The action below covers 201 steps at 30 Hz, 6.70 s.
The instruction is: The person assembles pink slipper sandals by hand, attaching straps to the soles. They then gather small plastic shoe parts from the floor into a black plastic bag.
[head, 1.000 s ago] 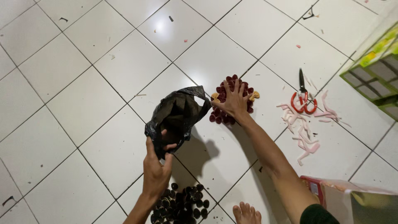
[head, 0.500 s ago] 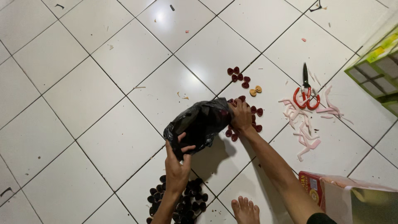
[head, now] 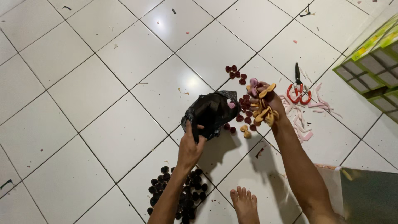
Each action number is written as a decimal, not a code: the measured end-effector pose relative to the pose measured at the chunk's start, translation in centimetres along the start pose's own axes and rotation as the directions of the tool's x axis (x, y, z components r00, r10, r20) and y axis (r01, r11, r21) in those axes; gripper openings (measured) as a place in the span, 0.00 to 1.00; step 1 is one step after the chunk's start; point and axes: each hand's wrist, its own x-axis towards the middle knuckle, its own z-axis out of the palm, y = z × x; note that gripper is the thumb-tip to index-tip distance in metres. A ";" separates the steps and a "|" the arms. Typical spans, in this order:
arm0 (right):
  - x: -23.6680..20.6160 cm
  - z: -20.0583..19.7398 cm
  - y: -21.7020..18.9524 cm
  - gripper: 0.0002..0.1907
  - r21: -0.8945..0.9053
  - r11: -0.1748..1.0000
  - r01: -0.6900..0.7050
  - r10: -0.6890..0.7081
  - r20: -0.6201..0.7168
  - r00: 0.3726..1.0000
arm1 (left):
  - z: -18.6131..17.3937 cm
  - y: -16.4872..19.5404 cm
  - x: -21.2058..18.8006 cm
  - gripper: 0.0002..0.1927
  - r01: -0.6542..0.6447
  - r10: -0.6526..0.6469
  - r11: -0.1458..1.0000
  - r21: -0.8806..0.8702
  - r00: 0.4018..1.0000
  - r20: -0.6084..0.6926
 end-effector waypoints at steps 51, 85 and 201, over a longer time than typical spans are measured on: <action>2.9 3.3 7.8 0.44 -0.869 -0.450 0.205 -0.008 0.234 0.972 | -2.4 -0.7 0.4 0.43 0.358 -0.345 0.922 -0.147 0.932 0.108; -3.9 6.6 11.6 0.28 -0.702 -0.157 0.695 -0.291 0.705 0.647 | -2.5 3.5 -1.3 0.27 0.112 -0.093 0.979 -0.169 0.989 0.116; -6.1 5.2 18.9 0.29 0.190 0.901 -0.390 0.328 0.292 0.899 | 1.5 0.3 -2.3 0.27 0.104 -0.063 0.990 0.091 0.924 -0.378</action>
